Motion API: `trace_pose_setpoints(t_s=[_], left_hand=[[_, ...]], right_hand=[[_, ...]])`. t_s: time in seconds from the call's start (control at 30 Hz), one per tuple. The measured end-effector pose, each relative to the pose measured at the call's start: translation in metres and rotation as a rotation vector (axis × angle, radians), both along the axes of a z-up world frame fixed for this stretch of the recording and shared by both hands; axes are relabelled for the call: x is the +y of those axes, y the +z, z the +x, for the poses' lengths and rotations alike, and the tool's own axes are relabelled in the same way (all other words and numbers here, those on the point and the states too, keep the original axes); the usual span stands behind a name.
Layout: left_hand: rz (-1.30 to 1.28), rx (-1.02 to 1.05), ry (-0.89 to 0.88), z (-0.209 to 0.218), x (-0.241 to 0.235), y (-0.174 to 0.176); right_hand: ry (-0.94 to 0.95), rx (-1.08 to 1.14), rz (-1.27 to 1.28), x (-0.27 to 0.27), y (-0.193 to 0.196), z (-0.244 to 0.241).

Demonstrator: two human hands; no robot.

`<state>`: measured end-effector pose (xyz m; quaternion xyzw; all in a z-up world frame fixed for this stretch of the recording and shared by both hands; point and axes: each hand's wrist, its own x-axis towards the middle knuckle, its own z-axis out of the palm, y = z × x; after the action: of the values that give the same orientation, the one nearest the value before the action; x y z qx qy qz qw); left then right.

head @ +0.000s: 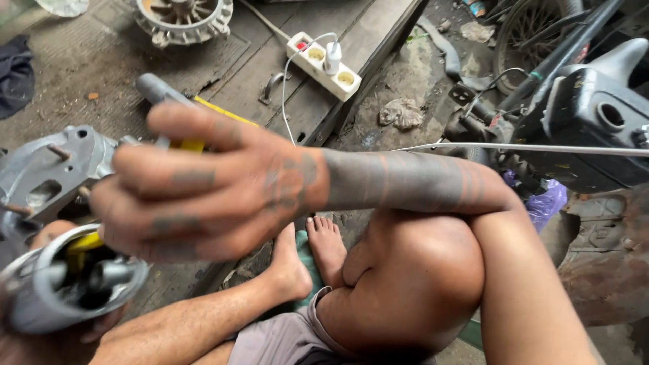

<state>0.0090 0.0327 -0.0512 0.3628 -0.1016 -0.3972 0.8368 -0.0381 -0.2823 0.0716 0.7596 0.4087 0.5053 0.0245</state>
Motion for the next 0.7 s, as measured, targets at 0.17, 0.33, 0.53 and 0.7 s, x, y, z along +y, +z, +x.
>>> trace_pose_setpoints(t_s=[0.17,0.33,0.53,0.7], left_hand=[[-0.016,-0.024,0.036,-0.008,-0.004,-0.007],[0.002,-0.063,0.067,-0.006,0.003,-0.004],[0.047,-0.027,0.003,0.01,0.015,-0.013],[-0.037,-0.213,-0.02,0.009,-0.009,0.003]], right_hand=[[0.015,-0.07,0.013,-0.001,0.003,-0.003],[0.023,-0.048,0.035,-0.007,0.002,-0.004],[0.032,-0.072,0.027,-0.003,-0.007,0.001],[0.028,-0.122,0.124,-0.002,-0.007,0.0]])
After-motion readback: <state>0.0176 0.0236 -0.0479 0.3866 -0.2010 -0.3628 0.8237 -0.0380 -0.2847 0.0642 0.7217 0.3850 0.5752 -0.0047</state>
